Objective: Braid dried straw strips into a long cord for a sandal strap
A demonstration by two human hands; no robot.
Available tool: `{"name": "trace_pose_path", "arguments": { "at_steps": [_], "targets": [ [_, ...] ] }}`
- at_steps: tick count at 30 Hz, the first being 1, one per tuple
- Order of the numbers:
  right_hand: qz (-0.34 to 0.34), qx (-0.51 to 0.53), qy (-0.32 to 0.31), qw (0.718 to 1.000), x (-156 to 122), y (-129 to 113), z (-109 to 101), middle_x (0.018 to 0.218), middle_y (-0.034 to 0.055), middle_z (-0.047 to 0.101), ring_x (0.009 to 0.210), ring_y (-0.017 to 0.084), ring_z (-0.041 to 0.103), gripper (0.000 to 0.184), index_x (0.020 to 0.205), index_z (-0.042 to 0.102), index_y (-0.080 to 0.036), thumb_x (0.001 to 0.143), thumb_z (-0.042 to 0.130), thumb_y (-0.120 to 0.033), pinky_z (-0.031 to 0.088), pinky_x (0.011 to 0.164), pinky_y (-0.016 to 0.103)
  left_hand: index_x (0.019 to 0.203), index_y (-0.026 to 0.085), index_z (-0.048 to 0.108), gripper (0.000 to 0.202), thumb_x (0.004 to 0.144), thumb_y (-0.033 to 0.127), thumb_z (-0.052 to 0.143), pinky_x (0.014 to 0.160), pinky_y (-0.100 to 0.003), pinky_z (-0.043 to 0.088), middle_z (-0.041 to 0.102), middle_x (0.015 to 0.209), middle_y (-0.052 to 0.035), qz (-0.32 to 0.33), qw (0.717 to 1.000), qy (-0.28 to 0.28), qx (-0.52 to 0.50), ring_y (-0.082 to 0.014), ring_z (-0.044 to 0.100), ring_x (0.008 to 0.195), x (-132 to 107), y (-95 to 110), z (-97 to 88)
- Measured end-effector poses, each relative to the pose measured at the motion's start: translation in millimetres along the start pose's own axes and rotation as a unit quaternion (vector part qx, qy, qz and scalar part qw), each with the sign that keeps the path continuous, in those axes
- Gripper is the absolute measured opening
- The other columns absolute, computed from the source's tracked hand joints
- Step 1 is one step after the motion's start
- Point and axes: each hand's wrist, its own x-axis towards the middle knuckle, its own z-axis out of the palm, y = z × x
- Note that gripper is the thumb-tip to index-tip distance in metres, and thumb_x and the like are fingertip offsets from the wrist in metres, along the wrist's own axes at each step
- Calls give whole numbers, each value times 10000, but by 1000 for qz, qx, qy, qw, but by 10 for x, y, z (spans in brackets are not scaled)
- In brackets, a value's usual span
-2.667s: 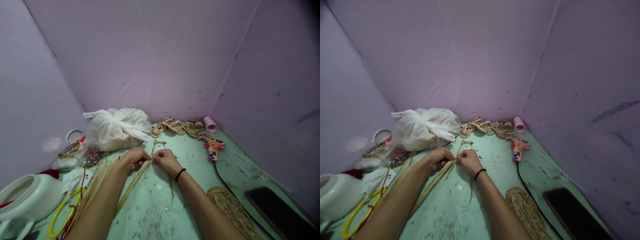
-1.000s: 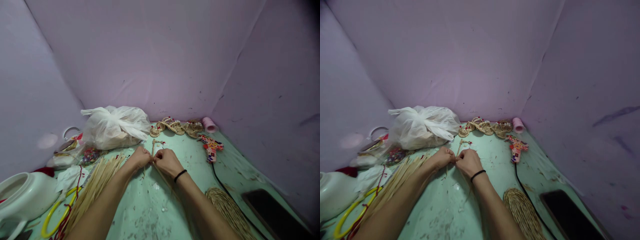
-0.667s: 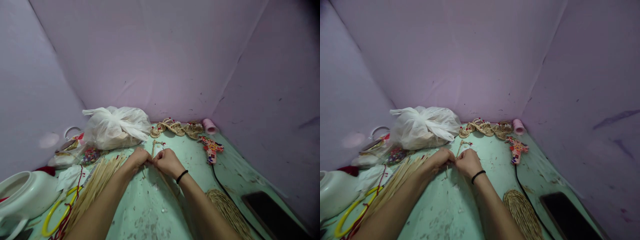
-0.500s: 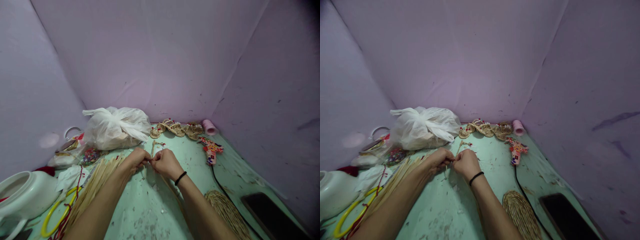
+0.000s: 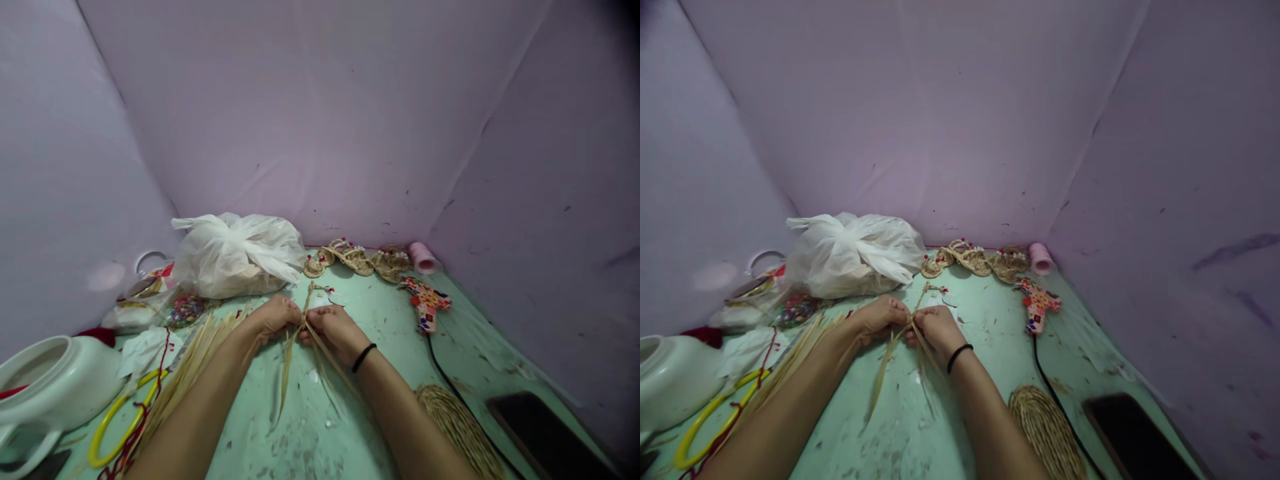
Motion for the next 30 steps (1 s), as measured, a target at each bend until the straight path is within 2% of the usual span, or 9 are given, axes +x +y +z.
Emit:
{"name": "trace_pose_path", "arguments": {
  "at_steps": [3,8,12,16,18,20,24,27,30],
  "targets": [
    [8,-16,17,1000,-30,36,49,385,-11,488,338,69,429,135,494,499,-134,616,477,-80,378,374,179,467,145,461,125,514,238,530,368,-212,93,334,348,70,9,1000,-4,7,-33,204,324,-11,16,6],
    [-65,-88,85,990,27,111,0,327,-48,410,305,32,283,144,422,495,-127,563,495,-97,160,314,175,440,125,504,80,502,176,494,394,-207,141,330,351,60,54,991,21,118,-44,231,373,-69,79,8],
    [-75,-68,92,991,33,128,-16,348,-53,428,317,32,272,100,454,505,-133,553,513,-134,136,334,192,473,119,565,115,518,198,493,412,-203,222,451,381,19,39,984,14,173,-66,310,387,-152,139,-54],
    [-68,-50,91,992,21,121,-15,372,-50,445,321,34,265,76,486,516,-134,551,537,-167,139,341,198,532,119,625,161,526,233,511,412,-204,234,514,417,-4,16,973,5,231,-78,334,389,-249,191,-245],
    [-65,-52,92,992,23,121,-18,370,-52,439,320,33,263,79,490,517,-133,550,543,-176,137,342,198,518,127,629,155,526,229,513,429,-205,259,524,435,-6,27,961,36,272,-88,370,410,-304,207,-385],
    [-64,-54,93,992,29,126,-21,364,-55,428,317,30,261,86,487,513,-132,549,548,-180,132,343,195,508,142,627,135,511,193,502,458,-209,288,535,455,-6,24,945,101,311,-107,423,445,-360,209,-532],
    [-64,-51,86,993,39,140,-30,360,-63,413,314,23,248,87,494,514,-129,545,556,-186,120,343,192,423,163,573,96,449,126,489,481,-236,297,499,411,-16,-35,890,205,405,-150,471,456,-433,170,-742],
    [-62,-50,80,994,43,146,-36,359,-65,409,311,24,243,87,500,512,-132,551,549,-192,118,342,192,396,165,542,57,424,120,520,504,-258,317,511,427,-43,-79,863,238,439,-198,517,504,-409,132,-760],
    [-61,-51,78,994,45,145,-39,358,-66,404,311,27,241,83,502,510,-136,553,545,-192,118,341,195,464,169,578,57,430,139,543,540,-264,345,574,513,-73,-101,850,267,443,-234,559,610,-340,112,-691]
  ]
}}
